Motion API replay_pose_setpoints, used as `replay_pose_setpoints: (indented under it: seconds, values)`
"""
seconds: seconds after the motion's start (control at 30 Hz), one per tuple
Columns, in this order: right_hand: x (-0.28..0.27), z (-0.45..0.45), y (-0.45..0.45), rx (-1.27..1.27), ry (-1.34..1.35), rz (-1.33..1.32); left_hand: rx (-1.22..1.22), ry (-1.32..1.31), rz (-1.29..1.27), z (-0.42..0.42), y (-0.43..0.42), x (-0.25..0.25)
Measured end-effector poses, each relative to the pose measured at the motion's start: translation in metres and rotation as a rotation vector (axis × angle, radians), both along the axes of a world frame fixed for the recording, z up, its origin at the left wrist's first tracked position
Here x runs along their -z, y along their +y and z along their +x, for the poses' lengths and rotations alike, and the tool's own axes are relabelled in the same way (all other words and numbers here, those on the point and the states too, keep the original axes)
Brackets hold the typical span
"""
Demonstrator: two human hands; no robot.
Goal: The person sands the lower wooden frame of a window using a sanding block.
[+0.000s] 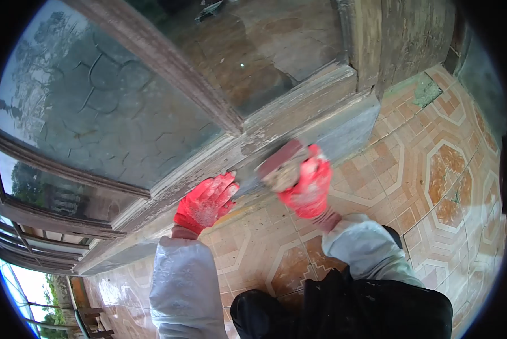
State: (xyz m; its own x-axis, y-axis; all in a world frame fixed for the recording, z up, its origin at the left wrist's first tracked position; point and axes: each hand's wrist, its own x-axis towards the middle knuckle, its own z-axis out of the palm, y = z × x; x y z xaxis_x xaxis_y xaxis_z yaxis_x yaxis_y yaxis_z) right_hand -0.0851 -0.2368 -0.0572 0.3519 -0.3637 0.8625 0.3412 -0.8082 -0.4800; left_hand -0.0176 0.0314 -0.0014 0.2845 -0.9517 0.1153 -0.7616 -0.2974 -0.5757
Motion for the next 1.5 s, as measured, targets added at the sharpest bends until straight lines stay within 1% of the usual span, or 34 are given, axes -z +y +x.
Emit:
replay_pose_setpoints:
  seconds: [0.03, 0.1, 0.17, 0.2, 0.27, 0.33, 0.4, 0.43, 0.47, 0.5, 0.57, 0.6, 0.63, 0.67, 0.7, 0.73, 0.77, 0.8, 0.87, 0.9, 0.93, 0.97, 1.0, 1.03, 1.1, 1.13, 1.17, 1.2, 1.27, 1.33, 1.4, 1.43, 1.47, 1.5]
  values:
    - [-0.001, 0.006, -0.012, 0.094, -0.032, 0.091, 0.012, 0.018, -0.015, 0.0, -0.001, 0.0]
    - [0.011, 0.016, -0.051, 0.285, -0.016, 0.403, 0.033, 0.048, -0.047, 0.001, -0.002, 0.003]
    - [0.024, 0.016, -0.079, 0.284, -0.01, 0.643, 0.035, 0.056, -0.062, -0.001, -0.004, -0.001]
    - [0.026, 0.016, -0.078, 0.258, 0.0, 0.697, 0.052, 0.061, -0.062, -0.001, -0.005, -0.003]
    - [0.022, 0.01, -0.041, 0.188, 0.018, 0.653, 0.057, 0.084, -0.095, 0.004, -0.003, 0.002]
    - [0.021, 0.002, 0.018, 0.074, 0.083, 0.496, 0.074, 0.144, -0.109, 0.004, -0.002, 0.003]
    - [0.028, -0.009, 0.054, -0.077, 0.177, 0.348, 0.062, 0.101, -0.126, -0.002, -0.005, 0.003]
    - [0.033, -0.011, 0.057, -0.104, 0.17, 0.368, 0.066, 0.058, -0.13, -0.003, -0.004, 0.002]
    - [0.041, -0.01, 0.05, -0.083, 0.231, 0.271, 0.001, 0.073, -0.311, -0.014, -0.008, 0.009]
    - [0.047, -0.01, 0.041, -0.062, 0.299, 0.156, -0.066, 0.092, -0.509, -0.036, -0.017, 0.03]
    - [0.052, -0.01, 0.031, -0.122, 0.275, 0.198, -0.215, 0.123, -0.856, -0.074, -0.05, 0.084]
    - [0.051, -0.01, 0.031, -0.153, 0.251, 0.254, -0.277, 0.175, -0.965, -0.09, -0.078, 0.099]
    - [0.038, -0.014, 0.032, -0.038, 0.202, 0.145, -0.339, 0.229, -1.076, -0.1, -0.106, 0.112]
    - [0.027, -0.017, 0.027, -0.058, 0.204, 0.142, -0.339, 0.142, -1.1, -0.102, -0.125, 0.131]
    - [0.017, -0.021, 0.021, -0.232, 0.306, 0.39, -0.343, 0.056, -1.125, -0.101, -0.143, 0.148]
    - [0.014, -0.021, 0.017, -0.403, 0.414, 0.636, -0.367, 0.05, -1.134, -0.098, -0.161, 0.155]
    - [0.02, -0.019, 0.012, -0.529, 0.363, 0.621, -0.555, 0.397, -1.561, -0.09, -0.178, 0.16]
    - [0.023, -0.018, 0.008, -0.55, 0.375, 0.615, -0.73, 0.768, -1.97, -0.085, -0.192, 0.165]
    - [0.021, -0.015, 0.004, -0.663, 0.392, 0.714, -0.718, 0.668, -2.0, -0.077, -0.207, 0.186]
    - [0.016, -0.017, 0.007, -0.719, 0.368, 0.788, -0.708, 0.465, -2.043, -0.073, -0.213, 0.181]
    - [0.012, -0.018, 0.006, -0.736, 0.375, 0.791, -0.693, 0.263, -2.073, -0.069, -0.217, 0.174]
    - [0.008, -0.02, 0.004, -0.705, 0.432, 0.718, -0.665, 0.277, -2.182, -0.064, -0.217, 0.167]
    - [0.009, -0.022, 0.004, -0.673, 0.488, 0.648, -0.679, 0.258, -2.18, -0.064, -0.211, 0.167]
    - [0.019, -0.023, 0.007, -0.737, 0.312, 0.681, -0.594, 0.407, -2.212, -0.066, -0.205, 0.166]
    - [0.019, -0.019, 0.017, -0.727, 0.285, 0.691, -0.522, 0.515, -2.241, -0.071, -0.183, 0.159]
    - [0.017, -0.018, 0.023, -0.698, 0.246, 0.694, -0.811, 0.272, -1.965, -0.075, -0.168, 0.145]
    - [0.011, -0.018, 0.026, -0.675, 0.277, 0.786, -0.94, 0.144, -1.806, -0.074, -0.152, 0.138]
    - [0.011, -0.016, 0.026, -0.702, 0.274, 0.797, -1.064, 0.009, -1.645, -0.074, -0.136, 0.13]
    - [0.015, -0.012, 0.019, -0.635, 0.408, 0.836, -0.953, 0.009, -2.18, -0.068, -0.109, 0.122]
    - [0.013, -0.009, 0.026, -0.661, 0.405, 0.797, -1.019, -0.089, -2.133, -0.068, -0.109, 0.103]
    - [0.012, -0.01, 0.038, -0.694, 0.234, 0.934, -0.964, -0.162, -1.524, -0.072, -0.12, 0.087]
    - [0.016, -0.01, 0.038, -0.643, 0.32, 0.904, -0.984, -0.195, -1.521, -0.075, -0.114, 0.092]
    - [0.018, -0.011, 0.039, -0.677, 0.321, 0.9, -0.964, -0.216, -1.53, -0.074, -0.106, 0.102]
    - [0.02, -0.011, 0.041, -0.667, 0.29, 0.884, -0.931, -0.235, -1.538, -0.071, -0.1, 0.098]
